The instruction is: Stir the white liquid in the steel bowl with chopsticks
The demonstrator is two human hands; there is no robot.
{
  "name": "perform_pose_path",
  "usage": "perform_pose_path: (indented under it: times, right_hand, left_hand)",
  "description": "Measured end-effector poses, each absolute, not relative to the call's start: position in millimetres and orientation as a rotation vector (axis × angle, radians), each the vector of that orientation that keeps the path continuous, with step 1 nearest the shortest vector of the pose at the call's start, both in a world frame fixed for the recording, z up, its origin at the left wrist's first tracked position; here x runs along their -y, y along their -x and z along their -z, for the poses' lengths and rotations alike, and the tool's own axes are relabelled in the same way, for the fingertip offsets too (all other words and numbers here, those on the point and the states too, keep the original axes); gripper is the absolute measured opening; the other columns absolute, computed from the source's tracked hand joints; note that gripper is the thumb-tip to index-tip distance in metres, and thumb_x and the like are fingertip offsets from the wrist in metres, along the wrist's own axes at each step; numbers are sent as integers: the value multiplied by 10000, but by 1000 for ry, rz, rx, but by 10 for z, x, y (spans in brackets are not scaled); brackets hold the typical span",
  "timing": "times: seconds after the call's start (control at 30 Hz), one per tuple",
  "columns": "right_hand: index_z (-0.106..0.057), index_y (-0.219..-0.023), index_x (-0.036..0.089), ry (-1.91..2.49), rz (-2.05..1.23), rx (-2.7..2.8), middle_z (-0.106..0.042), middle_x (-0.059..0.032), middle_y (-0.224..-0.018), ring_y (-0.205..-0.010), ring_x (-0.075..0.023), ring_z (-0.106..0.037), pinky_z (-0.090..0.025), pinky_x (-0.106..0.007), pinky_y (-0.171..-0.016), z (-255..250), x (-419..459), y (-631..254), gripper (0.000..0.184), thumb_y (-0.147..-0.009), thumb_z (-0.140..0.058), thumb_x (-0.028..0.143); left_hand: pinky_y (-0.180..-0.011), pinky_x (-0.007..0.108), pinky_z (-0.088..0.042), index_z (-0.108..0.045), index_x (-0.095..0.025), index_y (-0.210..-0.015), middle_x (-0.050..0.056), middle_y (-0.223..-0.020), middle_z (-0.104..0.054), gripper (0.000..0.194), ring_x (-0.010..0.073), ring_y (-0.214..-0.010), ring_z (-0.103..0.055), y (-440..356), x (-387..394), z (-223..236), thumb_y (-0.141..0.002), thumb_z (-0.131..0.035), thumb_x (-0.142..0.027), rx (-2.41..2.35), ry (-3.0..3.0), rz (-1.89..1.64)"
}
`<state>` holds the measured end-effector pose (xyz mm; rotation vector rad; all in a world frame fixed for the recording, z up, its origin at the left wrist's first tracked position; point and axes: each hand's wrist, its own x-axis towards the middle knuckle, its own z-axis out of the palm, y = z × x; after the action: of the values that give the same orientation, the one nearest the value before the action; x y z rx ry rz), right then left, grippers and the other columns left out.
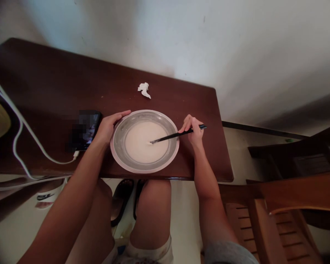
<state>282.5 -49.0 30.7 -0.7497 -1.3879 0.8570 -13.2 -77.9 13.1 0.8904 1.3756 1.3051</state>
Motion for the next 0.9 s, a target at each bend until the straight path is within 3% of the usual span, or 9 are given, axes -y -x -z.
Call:
perform_pose_path:
  times: [0.1,0.23,0.47,0.63,0.73,0.9]
  right_hand:
    - [-562,-478,276,793,-939,1502,-598,-3,-447,-550,-184,-516,-461,-408,-691,-258,527,-2766,549,-910,-513,611]
    - [-642,-554,273,882,-946,1595,-699,-20,-594,-668,-199,-612,-497,-413,-731,-258,553,-2748,494,-897,-542,615]
    - [-547,-477,267,792,-885,1395,-617,-4,-462,-508,-166,-498,-461,-381,-647,-297,497,-2788,537,-919,-528,571]
    - [-660,-562,269,829,-1041,1630,-692,-15,-571,-688,-201,-629,-504,-393,-728,-237,548,-2747,463,-909,-557,558]
    - [-668,-576,258,870,-982,1575,-720,-18,-625,-683,-192,-647,-511,-388,-732,-264,546,-2768,451,-911,-564,543]
    - [-580,-472,260,787,-921,1396,-657,-12,-494,-525,-161,-522,-461,-365,-639,-294,504,-2802,533,-918,-543,548]
  left_hand:
    - [-1063,435,-474,-783,-179,-1069,82,-1188,-747,412,314,-1203,-625,134,760,-122,-780,-586,-397,-1382,-894,-1317]
    - [-1065,428,-472,-787,-170,-1047,82,-1169,-753,401,312,-1196,-628,123,754,-129,-773,-589,-386,-1376,-891,-1332]
    - [-1093,423,-445,-779,-154,-1068,81,-1162,-757,405,301,-1193,-634,121,781,-171,-771,-599,-361,-1346,-885,-1326]
    - [-1085,417,-453,-770,-163,-1097,78,-1172,-754,431,305,-1193,-632,105,821,-231,-742,-620,-357,-1365,-870,-1287]
    - [-1063,413,-470,-756,-152,-1137,82,-1170,-753,480,307,-1173,-642,89,843,-261,-719,-623,-347,-1381,-881,-1268]
    - [-1065,412,-462,-706,-117,-1231,89,-1198,-742,571,290,-1169,-648,73,880,-304,-715,-624,-346,-1392,-895,-1239]
